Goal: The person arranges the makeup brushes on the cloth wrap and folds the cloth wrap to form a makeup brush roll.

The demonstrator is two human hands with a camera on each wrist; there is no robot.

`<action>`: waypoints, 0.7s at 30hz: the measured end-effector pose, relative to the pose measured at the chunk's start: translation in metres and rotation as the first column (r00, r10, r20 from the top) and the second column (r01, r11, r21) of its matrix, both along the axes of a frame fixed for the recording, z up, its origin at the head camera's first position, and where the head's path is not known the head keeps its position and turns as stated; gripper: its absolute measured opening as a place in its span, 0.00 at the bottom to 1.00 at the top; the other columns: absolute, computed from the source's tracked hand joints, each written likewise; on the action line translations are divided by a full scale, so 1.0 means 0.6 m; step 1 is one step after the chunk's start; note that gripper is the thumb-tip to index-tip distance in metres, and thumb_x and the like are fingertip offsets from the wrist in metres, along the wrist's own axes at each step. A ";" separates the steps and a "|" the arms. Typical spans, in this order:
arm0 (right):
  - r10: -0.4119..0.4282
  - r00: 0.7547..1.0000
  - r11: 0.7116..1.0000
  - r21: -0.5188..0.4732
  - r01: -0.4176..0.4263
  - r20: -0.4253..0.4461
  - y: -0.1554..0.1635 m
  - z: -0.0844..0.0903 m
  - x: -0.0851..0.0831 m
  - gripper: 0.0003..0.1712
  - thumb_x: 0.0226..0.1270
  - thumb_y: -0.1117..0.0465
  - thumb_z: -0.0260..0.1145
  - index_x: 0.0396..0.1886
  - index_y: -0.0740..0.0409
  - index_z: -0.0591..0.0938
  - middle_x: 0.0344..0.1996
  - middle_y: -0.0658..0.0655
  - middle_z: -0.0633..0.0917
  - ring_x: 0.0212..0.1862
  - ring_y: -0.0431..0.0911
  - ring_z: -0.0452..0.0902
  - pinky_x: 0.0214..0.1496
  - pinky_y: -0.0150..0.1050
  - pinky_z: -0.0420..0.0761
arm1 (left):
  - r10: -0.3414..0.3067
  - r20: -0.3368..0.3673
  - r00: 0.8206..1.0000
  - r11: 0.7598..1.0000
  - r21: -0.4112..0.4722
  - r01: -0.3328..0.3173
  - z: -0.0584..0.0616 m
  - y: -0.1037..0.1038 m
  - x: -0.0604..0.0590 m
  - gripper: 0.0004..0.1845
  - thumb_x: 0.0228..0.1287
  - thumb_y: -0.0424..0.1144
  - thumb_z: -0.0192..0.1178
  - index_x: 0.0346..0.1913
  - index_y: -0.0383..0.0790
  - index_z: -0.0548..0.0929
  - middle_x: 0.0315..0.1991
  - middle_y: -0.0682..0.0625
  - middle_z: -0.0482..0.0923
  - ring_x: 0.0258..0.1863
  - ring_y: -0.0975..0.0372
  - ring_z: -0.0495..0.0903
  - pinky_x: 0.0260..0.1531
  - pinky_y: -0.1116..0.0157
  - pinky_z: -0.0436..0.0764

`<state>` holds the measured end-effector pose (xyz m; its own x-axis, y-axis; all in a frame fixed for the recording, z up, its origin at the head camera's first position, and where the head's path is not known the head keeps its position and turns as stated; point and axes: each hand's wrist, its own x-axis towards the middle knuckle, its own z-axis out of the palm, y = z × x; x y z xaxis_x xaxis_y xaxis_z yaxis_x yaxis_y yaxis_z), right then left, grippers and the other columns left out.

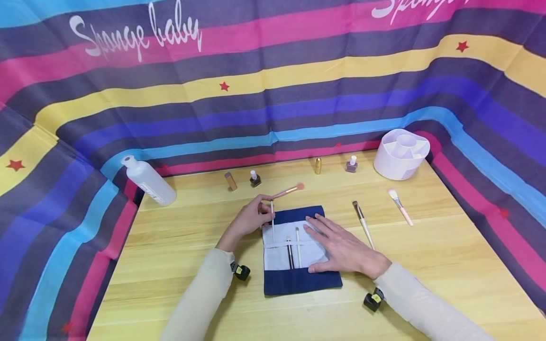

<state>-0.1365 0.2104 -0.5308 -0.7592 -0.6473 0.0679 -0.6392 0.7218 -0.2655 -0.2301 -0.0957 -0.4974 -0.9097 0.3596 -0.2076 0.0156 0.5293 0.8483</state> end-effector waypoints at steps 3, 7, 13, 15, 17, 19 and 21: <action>0.001 1.000 1.000 -0.002 -0.001 -0.002 -0.001 0.002 0.000 0.66 0.65 0.16 0.64 0.87 0.58 0.65 0.88 0.62 0.60 0.88 0.64 0.53 0.86 0.60 0.63 | -0.060 -0.042 0.997 0.996 -0.062 0.057 0.002 -0.010 0.020 0.23 0.76 0.38 0.69 0.69 0.43 0.78 0.45 0.50 0.85 0.40 0.61 0.79 0.39 0.65 0.76; -0.005 1.000 1.000 -0.004 0.005 0.008 -0.001 0.005 0.000 0.66 0.65 0.17 0.64 0.87 0.57 0.65 0.88 0.61 0.60 0.88 0.63 0.53 0.86 0.60 0.63 | -0.122 -0.065 0.990 0.987 -0.116 0.114 0.003 -0.015 0.044 0.18 0.74 0.41 0.71 0.61 0.43 0.82 0.44 0.52 0.81 0.42 0.60 0.77 0.44 0.63 0.76; -0.010 1.000 1.000 -0.004 0.010 0.029 -0.002 0.006 0.000 0.65 0.66 0.17 0.63 0.87 0.57 0.64 0.88 0.61 0.59 0.88 0.64 0.53 0.86 0.61 0.63 | -0.231 -0.158 0.960 0.926 -0.338 0.167 0.003 -0.017 0.071 0.13 0.74 0.50 0.70 0.54 0.49 0.87 0.47 0.53 0.80 0.46 0.61 0.77 0.51 0.58 0.79; -0.010 0.999 1.000 -0.003 0.010 0.035 -0.003 0.006 0.001 0.65 0.66 0.17 0.64 0.87 0.57 0.64 0.88 0.61 0.59 0.88 0.63 0.53 0.86 0.61 0.63 | -0.268 -0.180 0.946 0.901 -0.395 0.180 0.004 -0.018 0.078 0.14 0.76 0.52 0.68 0.55 0.51 0.87 0.48 0.54 0.79 0.45 0.61 0.77 0.50 0.58 0.80; -0.012 0.999 1.000 0.001 0.012 0.036 -0.003 0.006 0.001 0.66 0.65 0.17 0.64 0.87 0.57 0.64 0.88 0.61 0.59 0.88 0.63 0.53 0.86 0.61 0.63 | -0.295 -0.200 0.934 0.885 -0.425 0.189 0.007 -0.019 0.083 0.14 0.77 0.54 0.66 0.55 0.51 0.88 0.47 0.53 0.79 0.43 0.61 0.77 0.47 0.58 0.81; -0.013 0.999 1.000 0.004 0.013 0.035 -0.003 0.007 0.001 0.66 0.65 0.16 0.64 0.87 0.57 0.64 0.88 0.61 0.59 0.88 0.63 0.53 0.86 0.61 0.63 | -0.313 -0.223 0.923 0.874 -0.448 0.188 0.010 -0.020 0.086 0.15 0.77 0.55 0.66 0.56 0.51 0.89 0.48 0.52 0.79 0.44 0.60 0.76 0.46 0.58 0.80; -0.014 0.999 1.000 0.006 0.013 0.029 -0.003 0.006 0.001 0.66 0.65 0.16 0.63 0.87 0.57 0.64 0.88 0.61 0.59 0.88 0.63 0.54 0.86 0.61 0.63 | -0.326 -0.252 0.911 0.864 -0.471 0.179 0.012 -0.020 0.088 0.19 0.76 0.58 0.66 0.58 0.51 0.89 0.52 0.50 0.80 0.48 0.58 0.76 0.49 0.56 0.80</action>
<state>-0.1358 0.2087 -0.5271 -0.7695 -0.6373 0.0420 -0.6214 0.7319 -0.2796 -0.1772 -0.1077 -0.4900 -0.8414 0.5278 -0.1157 0.4242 0.7779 0.4635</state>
